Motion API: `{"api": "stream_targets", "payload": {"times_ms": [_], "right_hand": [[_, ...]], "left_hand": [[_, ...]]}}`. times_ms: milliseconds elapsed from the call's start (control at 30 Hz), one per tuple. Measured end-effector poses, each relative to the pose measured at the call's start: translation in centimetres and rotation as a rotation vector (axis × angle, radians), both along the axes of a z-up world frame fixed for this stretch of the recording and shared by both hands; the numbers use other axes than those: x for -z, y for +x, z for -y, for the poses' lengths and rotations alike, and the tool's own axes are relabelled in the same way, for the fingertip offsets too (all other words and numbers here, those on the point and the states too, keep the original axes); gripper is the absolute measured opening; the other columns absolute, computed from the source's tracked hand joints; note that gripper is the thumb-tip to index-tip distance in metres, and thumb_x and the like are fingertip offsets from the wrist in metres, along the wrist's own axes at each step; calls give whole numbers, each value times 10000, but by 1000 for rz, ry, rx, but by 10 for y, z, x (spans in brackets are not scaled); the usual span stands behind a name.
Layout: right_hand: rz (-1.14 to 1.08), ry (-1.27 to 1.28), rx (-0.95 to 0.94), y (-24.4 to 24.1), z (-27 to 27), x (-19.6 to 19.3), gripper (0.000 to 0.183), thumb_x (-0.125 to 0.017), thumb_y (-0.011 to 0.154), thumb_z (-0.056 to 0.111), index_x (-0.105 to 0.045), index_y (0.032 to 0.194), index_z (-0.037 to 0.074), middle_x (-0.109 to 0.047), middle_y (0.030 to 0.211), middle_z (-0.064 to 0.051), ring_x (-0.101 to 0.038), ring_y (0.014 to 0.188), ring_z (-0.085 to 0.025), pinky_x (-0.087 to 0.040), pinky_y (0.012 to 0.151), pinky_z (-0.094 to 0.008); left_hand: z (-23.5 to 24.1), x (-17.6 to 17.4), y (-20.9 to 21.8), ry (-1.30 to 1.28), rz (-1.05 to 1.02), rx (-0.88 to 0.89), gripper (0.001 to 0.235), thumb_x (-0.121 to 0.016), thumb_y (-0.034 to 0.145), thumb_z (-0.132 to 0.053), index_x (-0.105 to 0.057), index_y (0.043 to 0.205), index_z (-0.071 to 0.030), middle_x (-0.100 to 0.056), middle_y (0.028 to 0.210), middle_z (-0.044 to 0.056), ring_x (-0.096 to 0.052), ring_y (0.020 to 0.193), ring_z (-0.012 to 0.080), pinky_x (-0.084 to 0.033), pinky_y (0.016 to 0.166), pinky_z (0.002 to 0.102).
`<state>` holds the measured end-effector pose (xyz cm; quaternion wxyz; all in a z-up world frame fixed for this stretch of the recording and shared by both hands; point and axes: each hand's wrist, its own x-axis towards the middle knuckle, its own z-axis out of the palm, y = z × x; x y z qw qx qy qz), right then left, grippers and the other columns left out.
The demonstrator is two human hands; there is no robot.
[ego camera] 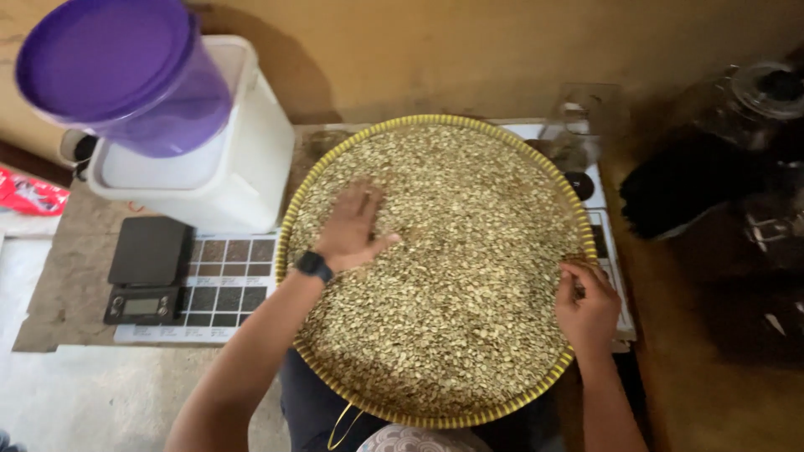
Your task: The person sits on the floor and uses both hands to sift through a large woven tray filled with light-colored grains. They repeatedly pick up small handfuls, inspect them, and place them back into the tray, occasionally moving items to the side.
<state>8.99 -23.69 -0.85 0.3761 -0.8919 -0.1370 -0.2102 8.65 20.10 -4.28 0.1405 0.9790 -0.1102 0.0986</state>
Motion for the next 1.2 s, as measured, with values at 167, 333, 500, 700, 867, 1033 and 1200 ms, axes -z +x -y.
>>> {"api": "stream_targets", "payload": {"times_ms": [167,333,500,700,867,1033,1200], "right_hand": [[-50,-62,-4,0,11,21,189,-652,1056,5,-772,1202,16,-745,1163,-180,-708,975,-368,-613,701,-429],[-43,-76,-22,3,15,31,193,-640,1075,12,-767,1219,27,-741,1195,-166,-700,1003,-380,-605,724,-436],[47,-120,-23,4,16,32,174,-659,1078,5,-800,1177,37,-746,1066,-130,-704,918,-314,-589,770,-382],[66,-113,-22,2,13,25,162,-692,1026,-47,-805,1125,14,-755,1033,-147,-728,893,-338,-590,652,-366],[112,-110,-65,0,8,16,186,-631,1031,-70,-789,1110,-12,-766,1155,-153,-718,981,-292,-573,792,-403],[72,-29,-11,-1,8,16,155,-690,1024,-71,-808,1112,-20,-752,1030,-190,-716,855,-380,-596,619,-398],[80,-35,1,2,12,25,162,-701,1007,-69,-816,1101,-4,-753,1026,-170,-720,855,-346,-590,613,-375]], "left_hand": [[67,-16,-17,-145,-55,93,1161,-470,1004,-887,-310,1725,9,-263,1725,416,-267,1601,629,-262,1314,708],[145,-9,-27,-214,55,160,1273,-444,937,-942,-203,1756,1,-257,1703,453,-246,1603,658,-258,1317,731],[201,-16,-52,-205,-74,249,1158,-293,991,-871,-177,1751,-5,-176,1699,499,-199,1602,710,-218,1287,806],[231,-34,-80,-115,0,270,1091,-173,1042,-792,-158,1768,23,-49,1791,443,-57,1685,646,-27,1312,808],[252,-43,-73,127,-237,326,1002,-236,971,-854,-201,1761,-240,3,1852,223,19,1698,483,-15,1270,828],[251,12,-49,-141,186,205,795,-184,1117,-678,-465,1698,-214,-100,1876,206,-50,1748,459,27,1335,824],[227,42,-3,34,246,191,802,-132,1098,-676,-576,1555,-190,-271,1799,242,-225,1696,547,-125,1247,919]]}}
